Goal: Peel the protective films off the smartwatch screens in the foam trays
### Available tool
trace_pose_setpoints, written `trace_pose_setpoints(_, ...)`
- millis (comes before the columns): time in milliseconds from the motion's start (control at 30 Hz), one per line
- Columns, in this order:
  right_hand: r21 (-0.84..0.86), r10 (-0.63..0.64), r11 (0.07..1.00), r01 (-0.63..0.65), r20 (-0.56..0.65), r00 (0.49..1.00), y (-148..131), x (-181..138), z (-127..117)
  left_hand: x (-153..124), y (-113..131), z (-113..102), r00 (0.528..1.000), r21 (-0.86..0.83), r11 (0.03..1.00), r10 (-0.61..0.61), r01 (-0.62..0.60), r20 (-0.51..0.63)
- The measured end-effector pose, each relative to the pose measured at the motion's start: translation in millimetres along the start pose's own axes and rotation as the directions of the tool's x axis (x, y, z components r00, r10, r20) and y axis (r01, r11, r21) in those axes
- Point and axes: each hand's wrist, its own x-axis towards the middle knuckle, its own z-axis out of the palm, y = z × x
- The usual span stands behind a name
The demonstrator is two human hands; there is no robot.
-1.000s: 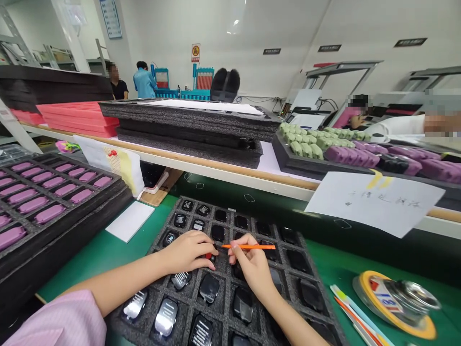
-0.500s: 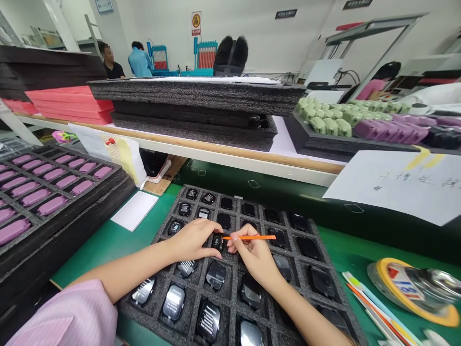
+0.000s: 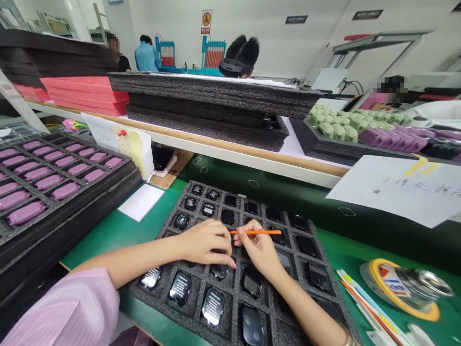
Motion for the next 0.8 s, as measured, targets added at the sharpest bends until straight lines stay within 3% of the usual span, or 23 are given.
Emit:
trace_pose_setpoints(100,-0.016,0.007,1.0,-0.007,-0.016,1.0,-8,-2,-2,-9,15,2,0.988,0.053,0.988,0.138,-0.142,0.076)
trace_pose_setpoints(167,-0.018,0.009,1.0,-0.01,-0.05,0.999,-17,-10,-3,-19,21,0,0.983,0.131,0.976,0.159,-0.171,0.096)
trace_pose_setpoints(333,0.016,0.026,1.0,-0.025,-0.105,0.994,-40,-43,8,-42,22,-2,0.999,0.124,0.991,0.05,-0.05,0.0)
trace_pose_setpoints(433,0.03,0.025,0.999,-0.023,-0.086,0.996,-42,-59,21,-46,19,3,0.998,0.112,0.993,0.046,-0.041,-0.042)
trace_pose_setpoints(567,0.023,0.002,1.0,-0.001,-0.067,0.998,-37,-65,29,-45,19,7,0.999,0.104,0.994,0.039,-0.035,-0.033)
trace_pose_setpoints(800,-0.01,-0.029,1.0,0.029,-0.024,0.999,-33,-65,28,-45,21,7,0.995,0.027,0.996,-0.083,0.084,-0.057)
